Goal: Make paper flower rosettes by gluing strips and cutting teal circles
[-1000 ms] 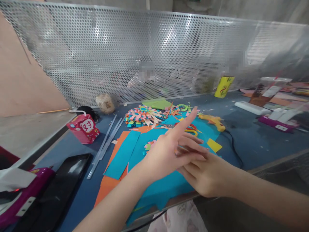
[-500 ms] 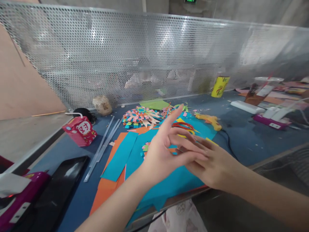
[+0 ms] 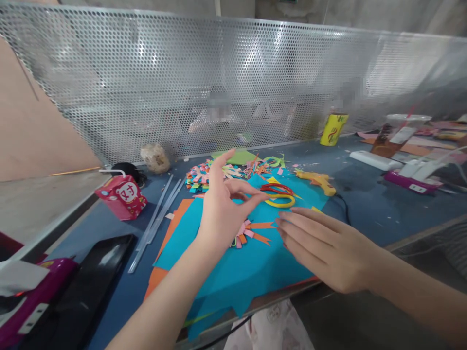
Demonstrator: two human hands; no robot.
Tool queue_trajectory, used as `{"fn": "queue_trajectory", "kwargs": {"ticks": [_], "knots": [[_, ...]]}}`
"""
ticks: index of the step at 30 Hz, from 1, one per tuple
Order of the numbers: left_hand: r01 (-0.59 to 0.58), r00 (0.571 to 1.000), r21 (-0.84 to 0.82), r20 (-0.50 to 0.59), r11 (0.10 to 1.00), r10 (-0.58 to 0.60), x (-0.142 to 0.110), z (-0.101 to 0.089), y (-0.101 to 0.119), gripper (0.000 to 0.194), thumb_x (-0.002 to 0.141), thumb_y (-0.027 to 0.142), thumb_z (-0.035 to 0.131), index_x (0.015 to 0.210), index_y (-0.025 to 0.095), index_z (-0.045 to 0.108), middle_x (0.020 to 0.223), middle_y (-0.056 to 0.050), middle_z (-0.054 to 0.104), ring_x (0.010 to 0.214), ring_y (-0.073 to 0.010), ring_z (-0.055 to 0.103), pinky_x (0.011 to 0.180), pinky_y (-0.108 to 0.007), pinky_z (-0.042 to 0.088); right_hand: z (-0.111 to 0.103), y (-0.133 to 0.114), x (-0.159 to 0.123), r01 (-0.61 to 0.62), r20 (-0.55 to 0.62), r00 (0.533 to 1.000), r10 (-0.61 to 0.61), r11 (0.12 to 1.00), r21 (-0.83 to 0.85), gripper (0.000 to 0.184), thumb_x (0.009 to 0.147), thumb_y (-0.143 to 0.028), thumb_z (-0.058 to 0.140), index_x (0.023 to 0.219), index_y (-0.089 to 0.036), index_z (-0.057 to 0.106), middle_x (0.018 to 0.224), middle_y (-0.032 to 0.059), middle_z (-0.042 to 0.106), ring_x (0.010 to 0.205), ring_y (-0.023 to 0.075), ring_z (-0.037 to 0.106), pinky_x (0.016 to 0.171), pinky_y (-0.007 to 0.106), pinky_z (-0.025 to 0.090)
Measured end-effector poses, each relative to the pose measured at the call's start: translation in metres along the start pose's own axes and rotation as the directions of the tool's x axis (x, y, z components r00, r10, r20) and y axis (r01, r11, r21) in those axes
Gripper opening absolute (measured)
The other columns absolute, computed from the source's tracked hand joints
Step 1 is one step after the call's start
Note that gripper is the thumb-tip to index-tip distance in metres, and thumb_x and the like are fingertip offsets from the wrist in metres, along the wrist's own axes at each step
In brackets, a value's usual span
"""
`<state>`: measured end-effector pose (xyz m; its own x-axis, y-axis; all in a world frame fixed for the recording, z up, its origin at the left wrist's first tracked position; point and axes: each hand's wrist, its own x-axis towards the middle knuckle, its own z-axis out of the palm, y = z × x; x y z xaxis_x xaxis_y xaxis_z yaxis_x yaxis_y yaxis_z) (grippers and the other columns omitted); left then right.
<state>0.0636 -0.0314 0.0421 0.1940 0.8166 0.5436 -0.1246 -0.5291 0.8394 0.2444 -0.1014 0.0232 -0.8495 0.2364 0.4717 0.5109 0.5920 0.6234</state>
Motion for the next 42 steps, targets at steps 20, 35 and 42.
{"fn": "queue_trajectory", "kwargs": {"ticks": [20,35,42], "knots": [[0.535,0.639,-0.144,0.714,0.832,-0.287,-0.014,0.005,0.025,0.055,0.075,0.014,0.061,0.127,0.025,0.044,0.079,-0.002,0.073,0.078,-0.0171,0.068,0.078,-0.031,0.05,-0.021,-0.007,0.005,0.258,-0.178,0.95,-0.258,0.966,-0.024,0.033,0.081,-0.013,0.036,0.084,-0.019,0.069,0.09,0.0026,0.07,0.093,0.0197,0.061,0.102,0.041,0.037],[0.539,0.587,-0.076,0.748,0.839,-0.31,-0.013,-0.003,0.027,0.064,0.066,0.007,0.067,0.124,0.027,0.048,0.085,0.001,0.072,0.082,-0.0178,0.067,0.081,-0.029,0.051,-0.028,-0.016,0.005,0.076,-0.085,0.994,-0.062,0.981,0.177,0.041,0.081,-0.005,0.032,0.079,-0.02,0.07,0.09,0.0007,0.071,0.103,0.0193,0.055,0.108,0.039,0.027],[0.594,0.639,-0.086,0.654,0.8,-0.405,-0.01,0.001,0.019,0.056,0.067,0.013,0.068,0.12,0.026,0.052,0.08,0.001,0.073,0.075,-0.0147,0.068,0.072,-0.023,0.053,-0.018,-0.012,0.004,0.123,-0.072,0.99,-0.119,0.991,0.054,0.039,0.083,-0.009,0.031,0.083,-0.017,0.069,0.091,0.0055,0.07,0.093,0.0228,0.06,0.096,0.04,0.042]]}}
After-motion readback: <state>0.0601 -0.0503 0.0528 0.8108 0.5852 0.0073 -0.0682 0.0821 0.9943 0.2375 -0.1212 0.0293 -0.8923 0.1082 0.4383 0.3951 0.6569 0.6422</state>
